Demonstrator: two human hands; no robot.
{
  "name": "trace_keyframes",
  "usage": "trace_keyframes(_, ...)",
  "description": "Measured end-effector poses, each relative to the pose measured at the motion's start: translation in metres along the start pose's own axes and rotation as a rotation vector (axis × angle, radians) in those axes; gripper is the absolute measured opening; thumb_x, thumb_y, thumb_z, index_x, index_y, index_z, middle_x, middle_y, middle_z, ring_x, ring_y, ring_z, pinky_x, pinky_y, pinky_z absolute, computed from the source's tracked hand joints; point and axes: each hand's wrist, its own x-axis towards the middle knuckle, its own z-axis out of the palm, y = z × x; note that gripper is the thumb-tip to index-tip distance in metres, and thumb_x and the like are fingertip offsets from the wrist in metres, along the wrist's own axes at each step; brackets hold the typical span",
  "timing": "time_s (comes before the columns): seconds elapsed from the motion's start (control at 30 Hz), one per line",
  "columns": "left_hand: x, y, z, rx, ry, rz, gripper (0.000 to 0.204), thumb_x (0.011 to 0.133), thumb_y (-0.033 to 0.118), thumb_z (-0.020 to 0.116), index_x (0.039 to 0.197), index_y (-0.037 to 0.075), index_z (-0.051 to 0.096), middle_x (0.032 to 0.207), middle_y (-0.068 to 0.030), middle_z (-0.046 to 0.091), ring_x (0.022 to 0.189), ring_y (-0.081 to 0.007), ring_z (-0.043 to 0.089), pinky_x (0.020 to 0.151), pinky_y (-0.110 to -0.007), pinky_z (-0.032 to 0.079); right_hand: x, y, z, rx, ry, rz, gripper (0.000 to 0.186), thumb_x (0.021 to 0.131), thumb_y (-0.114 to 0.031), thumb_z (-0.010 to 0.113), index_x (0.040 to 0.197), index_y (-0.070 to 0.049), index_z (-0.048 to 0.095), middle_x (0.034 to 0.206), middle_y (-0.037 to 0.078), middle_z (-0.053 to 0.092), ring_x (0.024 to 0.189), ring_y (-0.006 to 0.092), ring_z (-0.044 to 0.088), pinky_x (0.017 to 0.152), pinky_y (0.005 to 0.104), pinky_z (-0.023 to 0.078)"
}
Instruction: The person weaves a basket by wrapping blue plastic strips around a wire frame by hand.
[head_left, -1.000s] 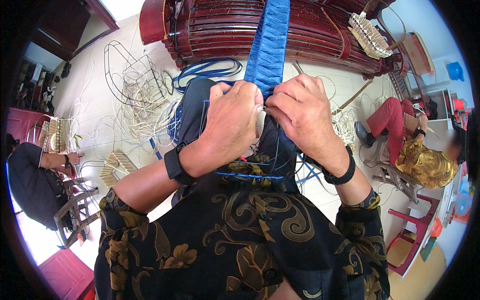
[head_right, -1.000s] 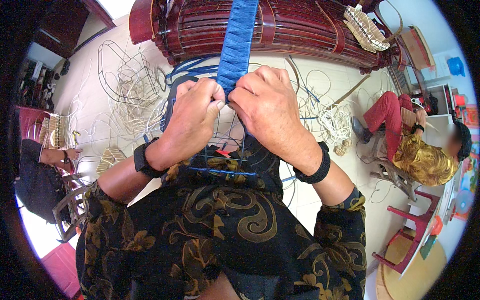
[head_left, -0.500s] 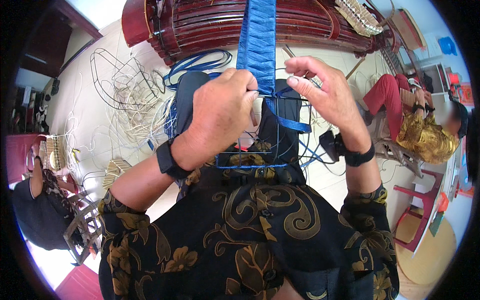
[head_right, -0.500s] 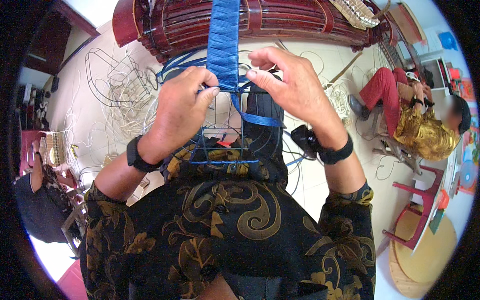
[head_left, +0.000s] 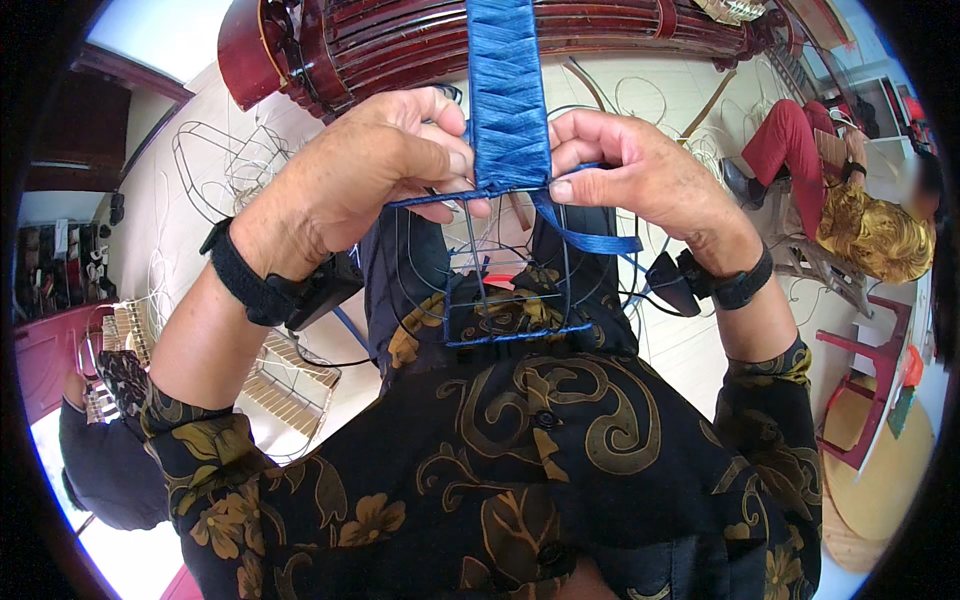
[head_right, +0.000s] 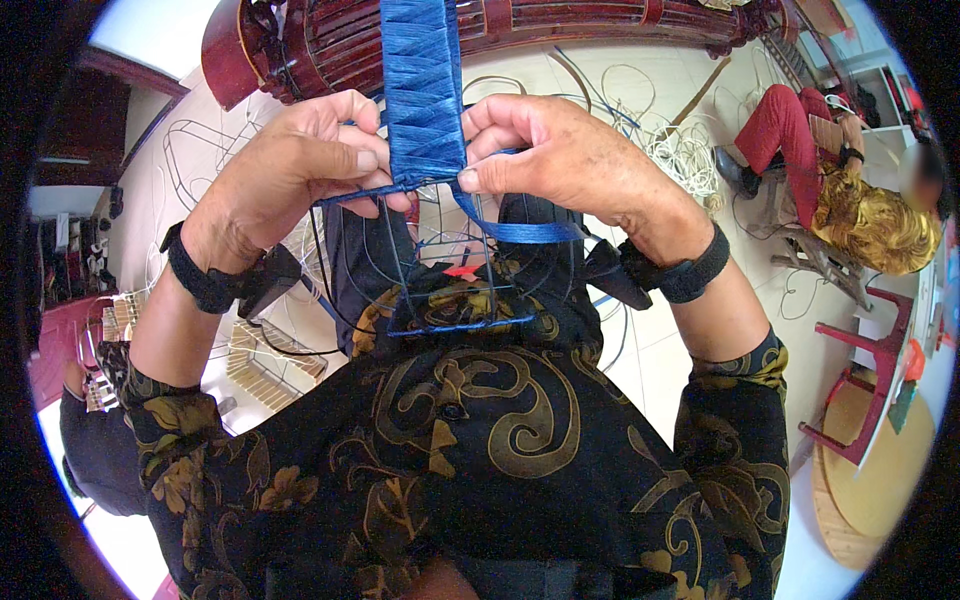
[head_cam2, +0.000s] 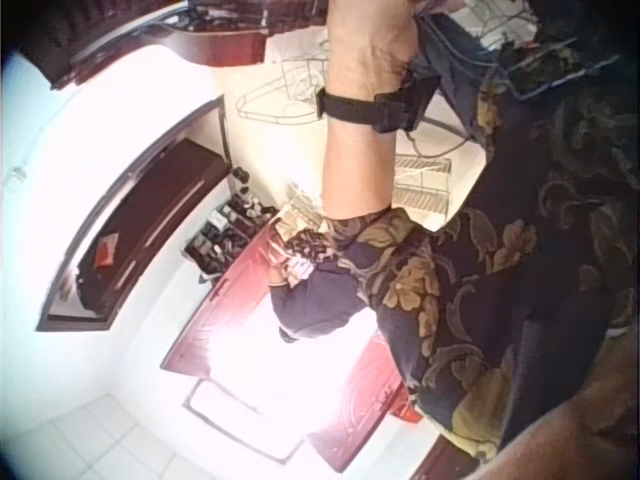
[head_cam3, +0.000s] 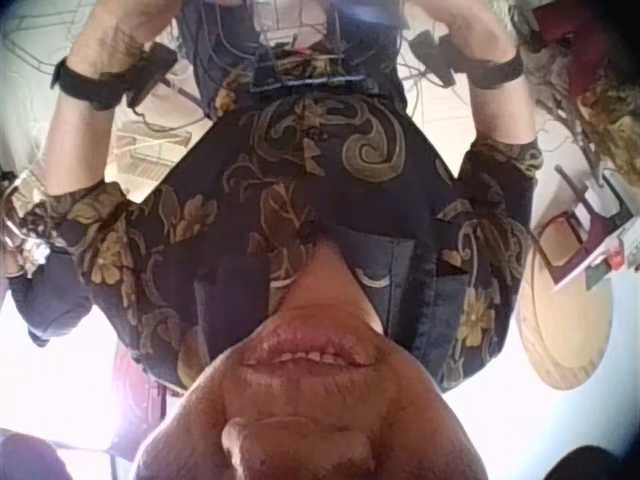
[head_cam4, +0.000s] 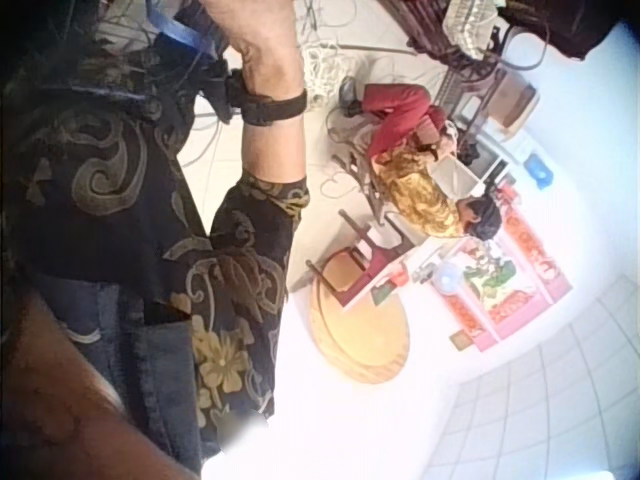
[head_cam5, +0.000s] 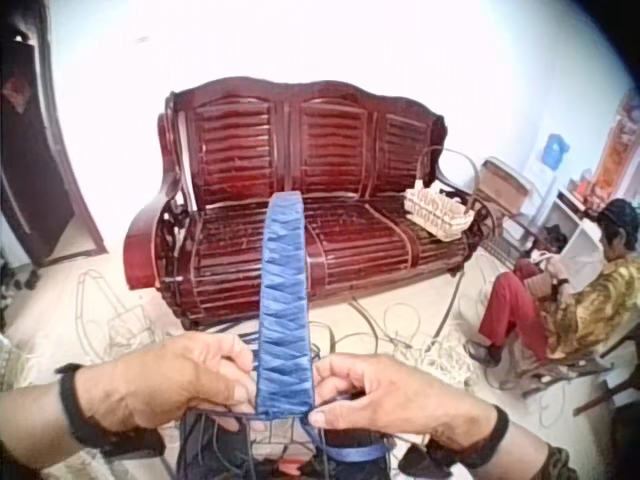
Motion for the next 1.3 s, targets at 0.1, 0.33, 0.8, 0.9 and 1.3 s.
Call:
trace_keyframes(0.1, 0.007, -0.002, -0.006, -0.007, -0.086, -0.014, 0.027, 0.089, 0.010, 0.069, 0.110, 0.003, 0.053, 0.094, -0.0088, 0.071, 0.084, -0.0188, 0.075, 0.068, -0.024, 0.059, 0.005, -0.013, 0.000, -0.033, -0.046, 0.025, 0.033, 0.090, -0.004, 0.069, 0.122, 0.001, 0.061, 0.087, 0.002, 0.070, 0.078, 0.0095, 0.065, 0.076, 0.0260, 0.052)
trace_keyframes(0.33, 0.022, -0.011, -0.012, -0.077, -0.231, -0.084, 0.040, 0.087, 0.010, 0.072, 0.121, -0.004, 0.058, 0.099, -0.0131, 0.073, 0.082, -0.0190, 0.074, 0.062, -0.025, 0.059, 0.014, -0.012, 0.004, 0.091, -0.086, 0.136, 0.038, 0.086, -0.001, 0.062, 0.124, 0.000, 0.060, 0.091, 0.001, 0.070, 0.078, 0.0077, 0.062, 0.073, 0.0240, 0.050)
trace_keyframes(0.8, 0.046, -0.018, -0.020, -0.141, -0.516, -0.151, 0.031, 0.087, 0.014, 0.064, 0.110, -0.007, 0.062, 0.098, -0.0189, 0.072, 0.080, -0.0220, 0.074, 0.055, -0.026, 0.057, 0.015, -0.033, 0.015, -0.025, -0.038, 0.172, 0.058, 0.089, 0.006, 0.053, 0.146, -0.001, 0.045, 0.126, 0.008, 0.066, 0.110, 0.0118, 0.061, 0.095, 0.0274, 0.049)
trace_keyframes(0.9, 0.047, -0.019, -0.019, -0.168, -0.511, -0.164, 0.032, 0.087, 0.013, 0.063, 0.110, -0.009, 0.062, 0.097, -0.0199, 0.072, 0.079, -0.0226, 0.074, 0.055, -0.027, 0.058, 0.013, -0.023, 0.018, 0.013, 0.032, 0.133, 0.055, 0.089, 0.006, 0.053, 0.142, -0.001, 0.047, 0.119, 0.007, 0.067, 0.104, 0.0104, 0.062, 0.090, 0.0261, 0.049)
trace_keyframes(1.3, 0.052, -0.025, -0.023, -0.206, -0.541, -0.171, 0.028, 0.088, 0.007, 0.057, 0.108, -0.013, 0.060, 0.093, -0.0217, 0.072, 0.073, -0.0228, 0.073, 0.055, -0.027, 0.059, 0.005, -0.028, 0.022, -0.354, 0.157, 0.085, 0.060, 0.086, 0.000, 0.062, 0.144, 0.000, 0.045, 0.119, 0.008, 0.068, 0.104, 0.0162, 0.063, 0.095, 0.0314, 0.048)
